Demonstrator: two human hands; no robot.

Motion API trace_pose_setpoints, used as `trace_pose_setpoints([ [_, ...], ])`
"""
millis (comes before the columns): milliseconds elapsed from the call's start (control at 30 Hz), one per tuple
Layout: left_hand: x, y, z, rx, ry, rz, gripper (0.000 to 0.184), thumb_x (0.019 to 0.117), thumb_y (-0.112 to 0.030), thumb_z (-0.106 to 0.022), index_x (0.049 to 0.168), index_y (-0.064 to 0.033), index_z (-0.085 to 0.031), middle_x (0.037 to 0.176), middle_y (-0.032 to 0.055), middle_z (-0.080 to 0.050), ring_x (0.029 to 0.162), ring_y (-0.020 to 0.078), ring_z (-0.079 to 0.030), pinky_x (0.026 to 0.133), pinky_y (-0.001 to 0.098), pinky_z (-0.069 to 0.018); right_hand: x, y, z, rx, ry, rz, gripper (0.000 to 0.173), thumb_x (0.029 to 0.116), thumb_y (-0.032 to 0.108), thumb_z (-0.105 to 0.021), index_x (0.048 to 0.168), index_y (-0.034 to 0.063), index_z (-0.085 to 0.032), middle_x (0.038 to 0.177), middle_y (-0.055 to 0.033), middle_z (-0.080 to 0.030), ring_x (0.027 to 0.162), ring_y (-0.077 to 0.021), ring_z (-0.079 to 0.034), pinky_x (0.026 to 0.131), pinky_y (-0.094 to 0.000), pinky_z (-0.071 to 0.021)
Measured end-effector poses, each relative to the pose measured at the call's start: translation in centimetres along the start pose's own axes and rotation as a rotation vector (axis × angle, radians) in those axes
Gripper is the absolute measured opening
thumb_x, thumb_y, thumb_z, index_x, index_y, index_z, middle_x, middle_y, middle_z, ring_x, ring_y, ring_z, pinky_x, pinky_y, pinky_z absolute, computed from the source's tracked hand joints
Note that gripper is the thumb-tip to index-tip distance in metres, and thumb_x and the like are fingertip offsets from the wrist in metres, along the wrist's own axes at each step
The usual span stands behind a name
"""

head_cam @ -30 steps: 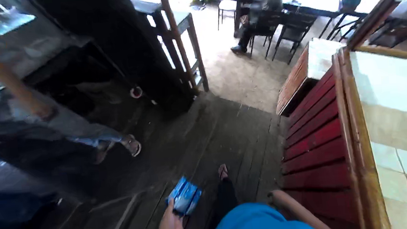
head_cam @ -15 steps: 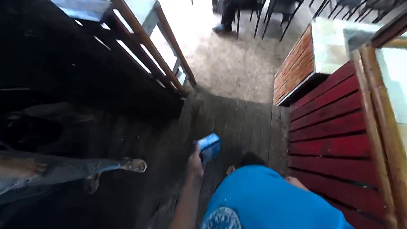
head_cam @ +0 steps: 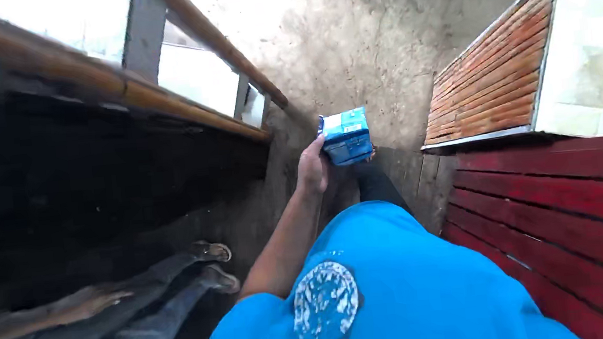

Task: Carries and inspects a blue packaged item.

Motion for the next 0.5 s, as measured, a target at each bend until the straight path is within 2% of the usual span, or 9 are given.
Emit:
trace_pose_setpoints([
  [33,2.2,-1.4,-1.8,-0.02,-0.02,0.039,0.041,0.1103,-0.035,-0.038,0.132,-0.0059,-0.058,0.122,0.0074,-0.067,0.11,0.0178,-0.065,0.096,0.0388,-0.0546,-0.7,4.8,3.3,0.147,0.073,-0.173,0.046,0.1129,0.02,-0.036,0.152,-0.0028,-0.04,0.154,-0.0251,-0.044,0.14,-0.0364,-0.046,0.116,-0.0467,-0.0352],
  [67,4.9,-2.8,-3.5,-0.061,-0.033,0.074,0.04,0.1107,-0.032,-0.038,0.131,-0.0041,-0.057,0.12,0.0093,-0.067,0.109,0.0191,-0.066,0.095,0.0394,-0.0546,0.3,9.0,6.7,0.257,-0.03,-0.169,0.043,0.112,0.018,-0.039,0.149,-0.0033,-0.045,0.148,-0.0273,-0.05,0.133,-0.0381,-0.052,0.112,-0.0504,-0.0405],
  [100,7.2,-4.0,-5.2,-0.091,-0.043,0.115,0.04,0.1111,-0.032,-0.037,0.132,-0.0034,-0.056,0.119,0.0105,-0.068,0.108,0.0199,-0.067,0.094,0.0395,-0.0553,1.2,12.7,9.8,0.342,-0.152,-0.091,0.041,0.1111,0.018,-0.041,0.144,-0.0047,-0.049,0.138,-0.0295,-0.056,0.122,-0.0384,-0.059,0.104,-0.0511,-0.0472],
  [167,11.0,-6.7,-8.5,-0.131,-0.019,0.178,0.043,0.112,-0.035,-0.034,0.135,-0.0044,-0.053,0.119,0.0113,-0.067,0.108,0.0209,-0.067,0.093,0.0406,-0.0562,2.0,19.9,15.7,0.46,-0.237,0.068,0.041,0.1108,0.018,-0.042,0.145,-0.0028,-0.048,0.134,-0.0275,-0.058,0.115,-0.0331,-0.062,0.095,-0.046,-0.051],
  [267,15.7,-10.4,-12.6,-0.186,0.026,0.218,0.045,0.1126,-0.037,-0.03,0.139,-0.0064,-0.05,0.122,0.0107,-0.067,0.11,0.0208,-0.066,0.095,0.0411,-0.0555,2.0,28.7,22.4,0.487,-0.264,0.227,0.042,0.1096,0.018,-0.044,0.146,-0.0012,-0.048,0.134,-0.024,-0.06,0.114,-0.0277,-0.064,0.096,-0.0414,-0.0519],
  [367,20.2,-13.4,-16.2,-0.213,0.048,0.269,0.044,0.1123,-0.038,-0.029,0.136,-0.0081,-0.052,0.117,0.0099,-0.068,0.106,0.0208,-0.068,0.091,0.0406,-0.0573,2.9,32.8,25.7,0.461,-0.271,0.282,0.041,0.1081,0.018,-0.047,0.144,-0.0015,-0.05,0.132,-0.0231,-0.062,0.112,-0.0263,-0.065,0.095,-0.0404,-0.0527],
  [500,27.6,-16.2,-20.0,-0.148,0.128,0.357,0.05,0.1107,-0.046,-0.029,0.136,-0.01,-0.053,0.118,0.0103,-0.069,0.108,0.0227,-0.068,0.093,0.0441,-0.0567,5.6,35.1,27.1,0.343,-0.261,0.139,0.041,0.1072,0.015,-0.05,0.144,-0.0034,-0.051,0.132,-0.0288,-0.061,0.119,-0.038,-0.063,0.103,-0.051,-0.0484],
])
Point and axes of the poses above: each hand's wrist, its own x-axis towards the middle knuckle, its own z-axis out of the back of the hand, y = z × x, the point moved 7 cm from there along x, towards the middle knuckle
